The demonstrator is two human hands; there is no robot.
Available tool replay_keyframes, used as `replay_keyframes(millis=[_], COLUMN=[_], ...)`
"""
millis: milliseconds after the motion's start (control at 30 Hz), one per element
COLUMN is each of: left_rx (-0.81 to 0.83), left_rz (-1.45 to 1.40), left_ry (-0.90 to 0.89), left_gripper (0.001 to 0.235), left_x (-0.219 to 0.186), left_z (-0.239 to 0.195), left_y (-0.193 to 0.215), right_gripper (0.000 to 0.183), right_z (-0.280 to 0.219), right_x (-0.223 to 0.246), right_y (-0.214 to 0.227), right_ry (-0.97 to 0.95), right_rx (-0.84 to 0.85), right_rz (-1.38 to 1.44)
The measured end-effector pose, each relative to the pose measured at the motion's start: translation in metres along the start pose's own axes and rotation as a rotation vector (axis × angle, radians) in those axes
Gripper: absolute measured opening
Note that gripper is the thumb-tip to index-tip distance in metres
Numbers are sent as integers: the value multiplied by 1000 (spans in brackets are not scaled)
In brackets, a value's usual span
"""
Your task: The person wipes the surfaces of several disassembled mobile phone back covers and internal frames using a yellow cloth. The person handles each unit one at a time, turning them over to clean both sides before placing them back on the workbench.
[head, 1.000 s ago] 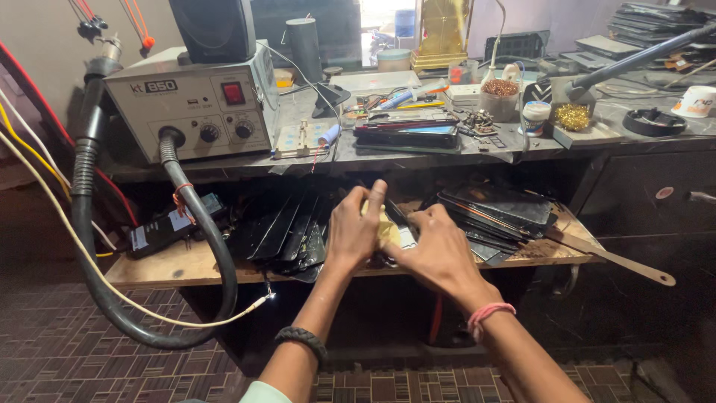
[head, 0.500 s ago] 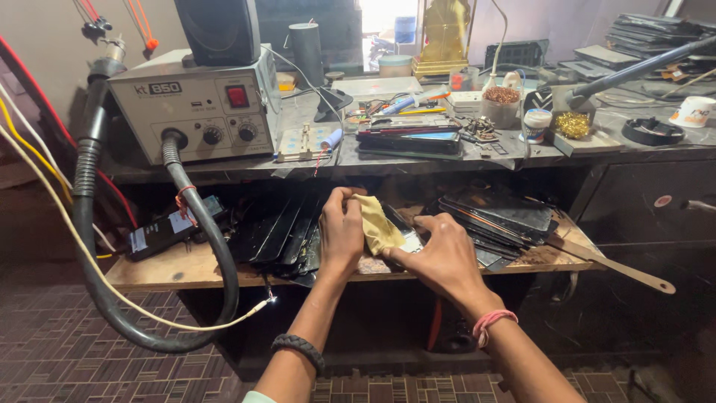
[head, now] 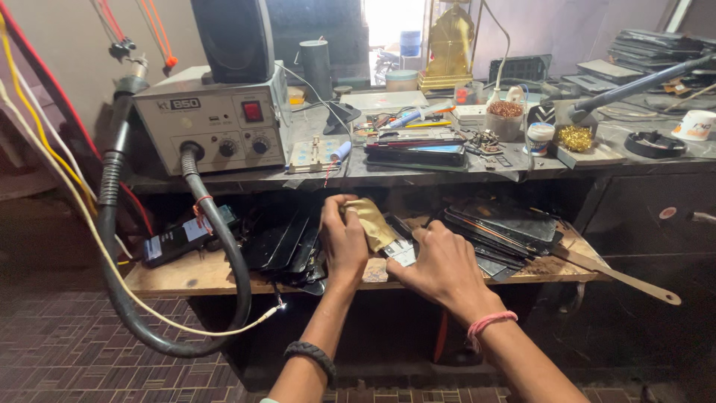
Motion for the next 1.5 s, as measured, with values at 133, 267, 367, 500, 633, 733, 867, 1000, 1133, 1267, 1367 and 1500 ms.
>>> replay_keyframes(millis=[133, 267, 367, 500, 633, 733, 867, 1000, 1133, 1267, 1367, 1500], left_rx=[1, -42, -75, -57, -32, -53, -63, -12, 78, 155, 277, 476], left_rz=[18, -4, -20, -33, -26, -47, -22, -21, 66, 12, 32, 127], left_ry=[-61, -68, -52, -61, -87, -54, -61, -31, -47, -212, -460, -845], left_gripper=[20, 17, 17, 16, 15, 15, 15, 17, 21, 21, 25, 33], left_x=[-8, -13, -14, -16, -18, -16, -19, -21, -29, -45, -67, -94], left_z=[-3, -4, -5, -6, -6, -6, -7, -6, -7, -12, -28, -72], left_y=[0, 6, 12, 11, 8, 9, 10, 5, -3, -12, -25, -45], right_gripper=[52, 41, 40, 31, 28, 25, 29, 47, 43, 42, 44, 46], right_z=[-10, -23, -26, -34, -50, -41, -25, -4, 21, 31, 33, 34], right_x=[26, 45, 43, 37, 36, 8, -38, -70, -87, -97, -95, -97], right_y=[-2, -6, -12, -5, 23, 28, 17, -15, -43, -59, -67, -64], right_ry=[229, 398, 393, 379, 451, 228, -114, -238, -289, -324, -322, -303], right_rx=[-100, -205, -166, -182, -393, -366, -354, -323, -231, -112, -37, -45], right_rz=[-245, -471, -526, -414, -167, 103, 457, 979, 1253, 1398, 1472, 1431])
Point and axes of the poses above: each hand's wrist, its own z-axis towards the middle knuckle, its own y-axis out of the back of the hand, x = y × z, the point moved 10 cm from there along z, towards the middle knuckle, and after that the axes turned 2 degrees about x, right-handed, at the moved point
